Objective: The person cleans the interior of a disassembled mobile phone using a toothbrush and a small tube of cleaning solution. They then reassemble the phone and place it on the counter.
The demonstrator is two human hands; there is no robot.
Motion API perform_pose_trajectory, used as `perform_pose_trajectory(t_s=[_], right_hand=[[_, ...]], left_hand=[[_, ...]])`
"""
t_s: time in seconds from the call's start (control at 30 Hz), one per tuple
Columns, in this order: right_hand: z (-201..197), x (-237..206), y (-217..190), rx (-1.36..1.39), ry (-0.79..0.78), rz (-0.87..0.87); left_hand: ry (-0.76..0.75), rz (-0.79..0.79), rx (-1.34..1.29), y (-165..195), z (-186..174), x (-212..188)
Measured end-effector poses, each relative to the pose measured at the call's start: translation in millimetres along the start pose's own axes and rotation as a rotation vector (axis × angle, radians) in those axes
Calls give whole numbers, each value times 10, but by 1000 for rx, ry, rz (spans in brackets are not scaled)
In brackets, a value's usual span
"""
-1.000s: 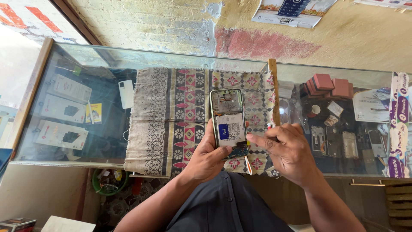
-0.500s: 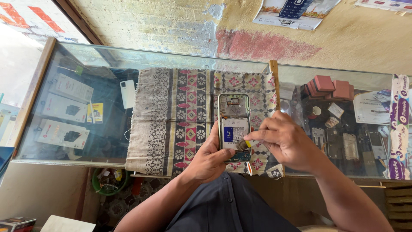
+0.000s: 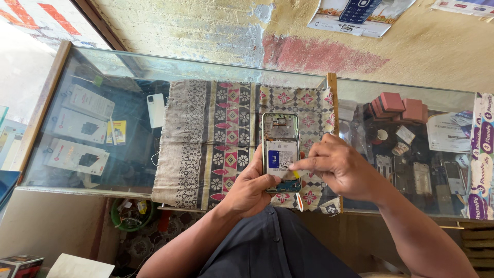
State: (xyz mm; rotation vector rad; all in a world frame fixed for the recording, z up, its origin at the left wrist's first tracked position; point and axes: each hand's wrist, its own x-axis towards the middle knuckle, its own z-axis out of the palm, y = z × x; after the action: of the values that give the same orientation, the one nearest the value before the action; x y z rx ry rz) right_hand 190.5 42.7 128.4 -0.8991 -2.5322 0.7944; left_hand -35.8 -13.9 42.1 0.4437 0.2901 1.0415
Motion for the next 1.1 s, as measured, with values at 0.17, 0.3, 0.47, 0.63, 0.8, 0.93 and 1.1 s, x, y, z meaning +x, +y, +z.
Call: perform_pose_trajectory(t_s=[0.17, 0.3, 0.47, 0.63, 0.8, 0.93, 1.1], right_hand=[[21, -10, 16, 40, 41, -41], [25, -31, 24, -24, 92, -130], [71, -95, 38, -133, 178, -225], [93, -118, 117, -171, 289, -171], [154, -136, 78, 38, 157, 9], [191, -103, -32, 99, 94, 114], [142, 35, -89, 100, 12, 51]], left_hand=[[0, -10, -8, 45, 23, 9], [-38, -42, -75, 106, 69, -3], [-77, -14, -45, 128, 89, -1], [-116, 21, -88, 112, 61, 10], [-107, 26, -55, 74, 10, 14], [-56, 53, 36, -4, -28, 15], [-26, 72, 58, -94, -86, 24]])
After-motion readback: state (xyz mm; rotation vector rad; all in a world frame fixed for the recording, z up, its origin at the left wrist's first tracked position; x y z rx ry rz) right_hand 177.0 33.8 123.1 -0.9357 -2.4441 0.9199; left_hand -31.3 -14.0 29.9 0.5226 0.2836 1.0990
